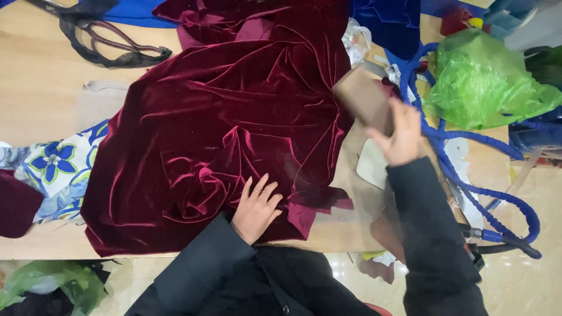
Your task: Ironing and pressing seams on a velvet garment using a steam iron on a work table.
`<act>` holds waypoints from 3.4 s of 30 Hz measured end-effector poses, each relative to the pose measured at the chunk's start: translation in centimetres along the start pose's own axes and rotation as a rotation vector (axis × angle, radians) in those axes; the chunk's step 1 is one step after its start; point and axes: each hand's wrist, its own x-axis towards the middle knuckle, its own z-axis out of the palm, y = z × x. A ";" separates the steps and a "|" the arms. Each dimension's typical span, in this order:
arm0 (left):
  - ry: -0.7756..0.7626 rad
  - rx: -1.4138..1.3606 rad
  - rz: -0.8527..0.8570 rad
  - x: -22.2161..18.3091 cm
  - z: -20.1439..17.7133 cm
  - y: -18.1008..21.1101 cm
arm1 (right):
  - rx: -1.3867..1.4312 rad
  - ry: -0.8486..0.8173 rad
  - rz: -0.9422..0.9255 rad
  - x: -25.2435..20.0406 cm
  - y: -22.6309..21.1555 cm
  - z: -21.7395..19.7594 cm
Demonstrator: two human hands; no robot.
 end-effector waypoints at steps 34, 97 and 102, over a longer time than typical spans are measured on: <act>-0.022 0.050 -0.059 -0.4 0.0 0.5 | 0.345 -0.459 -0.122 -8.7 -11.1 5.4; -0.174 -0.405 -0.037 13.8 -2.8 -10.9 | 0.646 -0.285 0.425 -11.9 -12.4 6.7; -0.257 -0.783 -0.157 11.6 -10.5 -8.5 | 0.725 -0.347 0.407 -11.4 -12.4 6.7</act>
